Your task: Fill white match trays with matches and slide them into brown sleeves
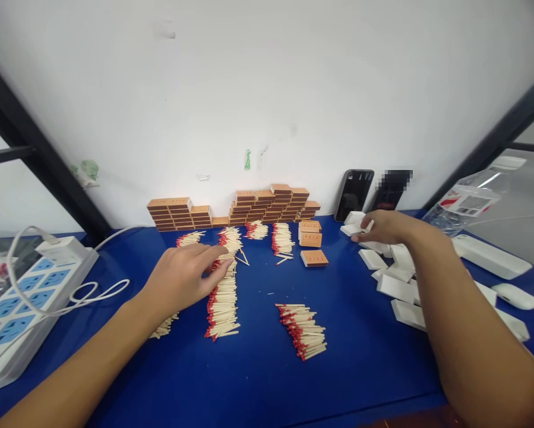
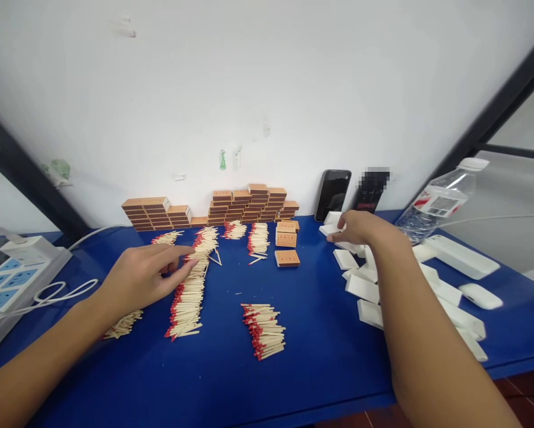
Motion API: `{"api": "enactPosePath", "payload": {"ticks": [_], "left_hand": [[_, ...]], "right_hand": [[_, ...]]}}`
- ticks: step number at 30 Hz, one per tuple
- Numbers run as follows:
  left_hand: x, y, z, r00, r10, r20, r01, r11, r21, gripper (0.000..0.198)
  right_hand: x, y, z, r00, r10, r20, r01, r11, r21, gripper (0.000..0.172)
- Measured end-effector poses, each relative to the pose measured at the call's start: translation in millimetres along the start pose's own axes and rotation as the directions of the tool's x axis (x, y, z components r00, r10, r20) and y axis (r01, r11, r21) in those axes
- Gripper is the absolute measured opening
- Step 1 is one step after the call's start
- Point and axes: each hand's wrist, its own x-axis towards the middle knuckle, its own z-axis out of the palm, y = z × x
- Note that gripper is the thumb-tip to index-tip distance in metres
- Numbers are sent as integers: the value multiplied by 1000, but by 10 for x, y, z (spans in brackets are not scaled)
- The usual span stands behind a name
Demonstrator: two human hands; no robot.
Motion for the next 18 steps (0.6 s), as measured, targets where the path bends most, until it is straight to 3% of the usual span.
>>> {"api": "enactPosePath", "payload": {"ticks": [7,15,18], "left_hand": [[10,-1,0,1000,-12,6,12,1000,-10,24],[9,-8,0,1000,-2,-6,2,1000,-11,22],[9,-11,2,1000,0,10,0,1000,-12,23]], "right_hand": [[166,-101,158,999,-51,-7,50,996,-74,56],[194,-18,190,991,-28,132,35,998,-51,47],[133,39,173,992,-17,122,20,999,-26,45]]}}
